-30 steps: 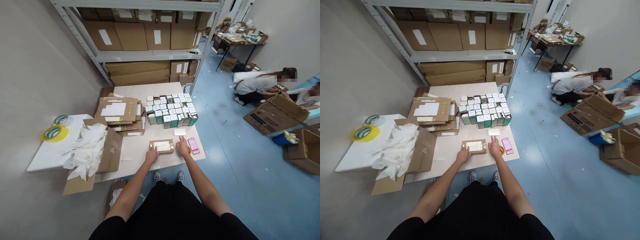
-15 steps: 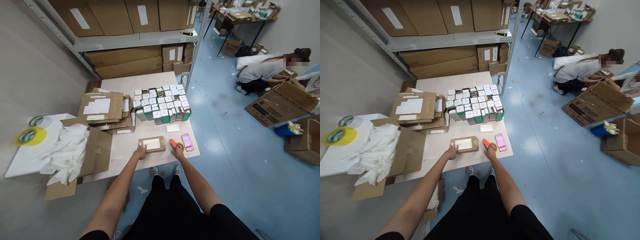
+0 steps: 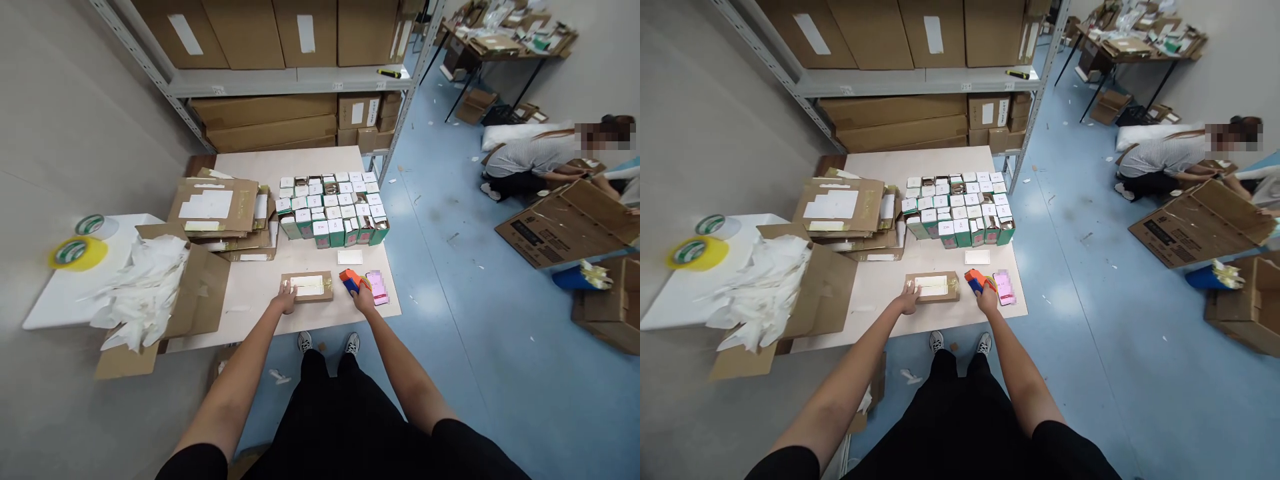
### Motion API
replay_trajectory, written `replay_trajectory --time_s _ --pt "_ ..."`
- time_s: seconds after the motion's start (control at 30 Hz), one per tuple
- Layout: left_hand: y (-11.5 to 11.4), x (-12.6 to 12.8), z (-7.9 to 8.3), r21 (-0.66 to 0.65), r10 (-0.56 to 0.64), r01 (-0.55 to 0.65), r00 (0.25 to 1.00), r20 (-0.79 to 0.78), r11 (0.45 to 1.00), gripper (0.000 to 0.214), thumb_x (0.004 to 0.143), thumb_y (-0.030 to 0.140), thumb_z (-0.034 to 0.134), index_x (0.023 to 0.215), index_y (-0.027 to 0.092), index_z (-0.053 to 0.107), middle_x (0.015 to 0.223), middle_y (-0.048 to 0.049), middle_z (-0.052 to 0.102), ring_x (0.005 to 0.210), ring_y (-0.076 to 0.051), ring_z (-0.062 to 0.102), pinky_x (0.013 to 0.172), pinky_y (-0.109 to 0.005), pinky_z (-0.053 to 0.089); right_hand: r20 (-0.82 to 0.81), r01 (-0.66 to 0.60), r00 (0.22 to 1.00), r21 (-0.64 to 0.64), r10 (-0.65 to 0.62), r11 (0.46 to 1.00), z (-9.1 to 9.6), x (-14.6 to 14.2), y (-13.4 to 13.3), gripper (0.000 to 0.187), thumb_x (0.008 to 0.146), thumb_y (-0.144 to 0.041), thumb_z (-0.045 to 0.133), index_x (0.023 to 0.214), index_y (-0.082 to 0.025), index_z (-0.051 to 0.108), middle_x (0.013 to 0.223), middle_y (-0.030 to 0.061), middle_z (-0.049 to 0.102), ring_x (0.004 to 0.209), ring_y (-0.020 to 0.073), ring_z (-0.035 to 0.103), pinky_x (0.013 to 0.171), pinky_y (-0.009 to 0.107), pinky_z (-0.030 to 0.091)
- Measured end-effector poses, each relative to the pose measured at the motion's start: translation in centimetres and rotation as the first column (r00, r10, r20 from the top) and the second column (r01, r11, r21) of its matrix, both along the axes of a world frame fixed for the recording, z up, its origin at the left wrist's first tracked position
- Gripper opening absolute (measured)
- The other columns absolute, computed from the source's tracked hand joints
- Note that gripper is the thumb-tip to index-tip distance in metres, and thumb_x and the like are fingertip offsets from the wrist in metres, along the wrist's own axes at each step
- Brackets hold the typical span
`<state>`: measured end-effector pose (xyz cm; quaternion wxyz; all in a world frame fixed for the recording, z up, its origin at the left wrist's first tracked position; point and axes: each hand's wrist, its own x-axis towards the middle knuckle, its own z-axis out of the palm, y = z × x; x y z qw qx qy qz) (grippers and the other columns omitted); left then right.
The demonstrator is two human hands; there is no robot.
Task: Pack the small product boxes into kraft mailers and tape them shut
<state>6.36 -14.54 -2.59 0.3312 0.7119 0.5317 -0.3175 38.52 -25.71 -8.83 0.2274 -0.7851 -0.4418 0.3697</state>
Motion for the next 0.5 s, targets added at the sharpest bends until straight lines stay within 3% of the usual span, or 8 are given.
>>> replay_trajectory --time_s 0.13,0.27,0.4,0.5 --pt "-0.2 0.3 -0.1 0.005 0.035 -0.035 0.999 0.028 0.999 0.12 0.063 0.024 0.073 0.167 0.011 0.015 0.172 -0.0208 -0.008 0.158 -0.043 -0.012 0.123 -0.059 0.027 -0.3 0.039 0.954 0.213 0.027 0.976 3.5 -1.3 0.5 0.043 0.084 -0.043 0.069 0.12 -0.022 0.061 0.115 0.0089 0.072 0.104 0.0288 0.067 0.092 0.042 0.053" --pt "-0.6 0.4 0.4 -0.007 0.028 -0.028 0.999 0.027 1.0 0.119 0.065 0.023 0.072 0.168 0.013 0.012 0.172 -0.0194 -0.011 0.159 -0.041 -0.011 0.122 -0.06 0.03 -0.61 0.056 0.776 0.316 0.158 0.947 6.6 -5.3 2.1 0.046 0.076 -0.044 0.079 0.113 -0.023 0.063 0.105 0.0056 0.075 0.099 0.0257 0.069 0.095 0.042 0.053" --pt "-1.4 0.4 1.2 0.01 0.067 -0.068 0.995 0.081 0.998 0.115 0.069 0.023 0.071 0.168 0.015 0.013 0.173 -0.0165 -0.011 0.16 -0.039 -0.01 0.121 -0.059 0.032 -0.739 0.012 0.643 0.275 0.204 0.961 7.4 -9.1 3.0 0.051 0.068 -0.043 0.088 0.109 -0.023 0.065 0.103 0.0051 0.076 0.1 0.0254 0.07 0.099 0.044 0.052" --pt "-1.9 0.1 1.8 0.02 0.059 -0.061 0.993 0.1 0.998 0.112 0.07 0.019 0.068 0.168 0.016 0.013 0.173 -0.0143 -0.011 0.16 -0.036 -0.009 0.123 -0.055 0.032 -0.77 -0.024 0.608 0.224 0.192 0.974 7.1 -10.2 2.6 0.053 0.063 -0.044 0.09 0.106 -0.022 0.066 0.102 0.0057 0.077 0.101 0.0264 0.071 0.101 0.046 0.053"
